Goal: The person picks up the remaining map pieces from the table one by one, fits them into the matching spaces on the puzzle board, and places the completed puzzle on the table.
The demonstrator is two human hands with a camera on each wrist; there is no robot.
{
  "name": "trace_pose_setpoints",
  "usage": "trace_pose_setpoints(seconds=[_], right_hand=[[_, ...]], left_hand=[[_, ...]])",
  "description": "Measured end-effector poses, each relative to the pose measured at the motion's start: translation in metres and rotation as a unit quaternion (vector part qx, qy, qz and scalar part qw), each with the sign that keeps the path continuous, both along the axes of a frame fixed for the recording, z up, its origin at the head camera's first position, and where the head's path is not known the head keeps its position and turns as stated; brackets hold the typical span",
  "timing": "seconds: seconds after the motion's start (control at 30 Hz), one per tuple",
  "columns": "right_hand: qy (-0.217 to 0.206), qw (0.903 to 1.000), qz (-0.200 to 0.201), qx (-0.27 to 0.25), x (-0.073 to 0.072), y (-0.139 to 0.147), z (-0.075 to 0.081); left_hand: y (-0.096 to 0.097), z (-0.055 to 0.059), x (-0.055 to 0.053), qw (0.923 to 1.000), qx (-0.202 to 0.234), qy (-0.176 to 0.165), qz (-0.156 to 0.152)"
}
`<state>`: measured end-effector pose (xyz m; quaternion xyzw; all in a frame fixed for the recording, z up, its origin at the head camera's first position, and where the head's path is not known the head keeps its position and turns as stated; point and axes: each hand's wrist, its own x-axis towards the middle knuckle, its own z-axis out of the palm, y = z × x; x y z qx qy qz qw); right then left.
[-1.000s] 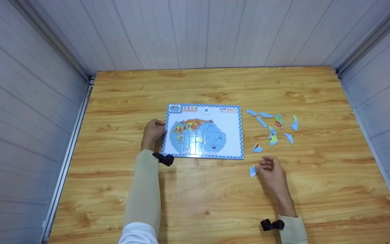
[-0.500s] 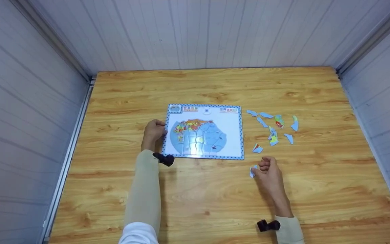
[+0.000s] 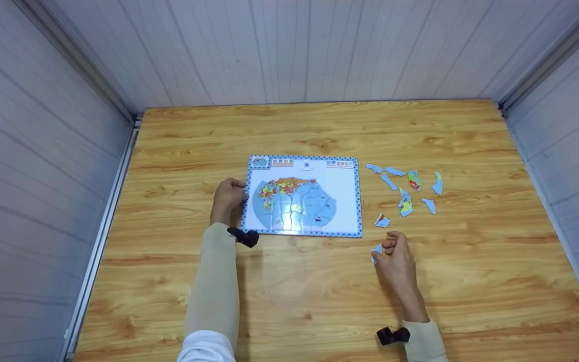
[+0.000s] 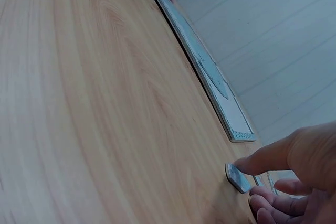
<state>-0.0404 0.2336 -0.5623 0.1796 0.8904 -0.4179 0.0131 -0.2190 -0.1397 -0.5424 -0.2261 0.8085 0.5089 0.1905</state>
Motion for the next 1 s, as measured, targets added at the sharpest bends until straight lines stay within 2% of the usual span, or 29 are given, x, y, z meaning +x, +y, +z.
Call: trace_pose_setpoints(seconds=[0.3,0.47,0.7,1.0], right_hand=[[-0.022,0.9997,0.01,0.008,-0.0013,-0.006,0.0031],[-0.013,0.9997,0.017,0.012,-0.0022,-0.0069,0.003],[0.018,0.9991,0.033,0.02,-0.0042,-0.0063,0.0012],[-0.004,0.9985,0.054,0.008,-0.006,-0.0033,0.002]], left_hand=[[0.0006,0.0004,0.0015,1.0,0.005,-0.005,0.001],[0.0005,-0.0001,0.0009,0.9999,0.009,-0.005,0.006],[-0.0001,-0.0012,-0.0003,0.9997,-0.019,0.008,-0.012],[0.0001,-0.0021,-0.0012,0.9999,-0.013,-0.002,-0.003]])
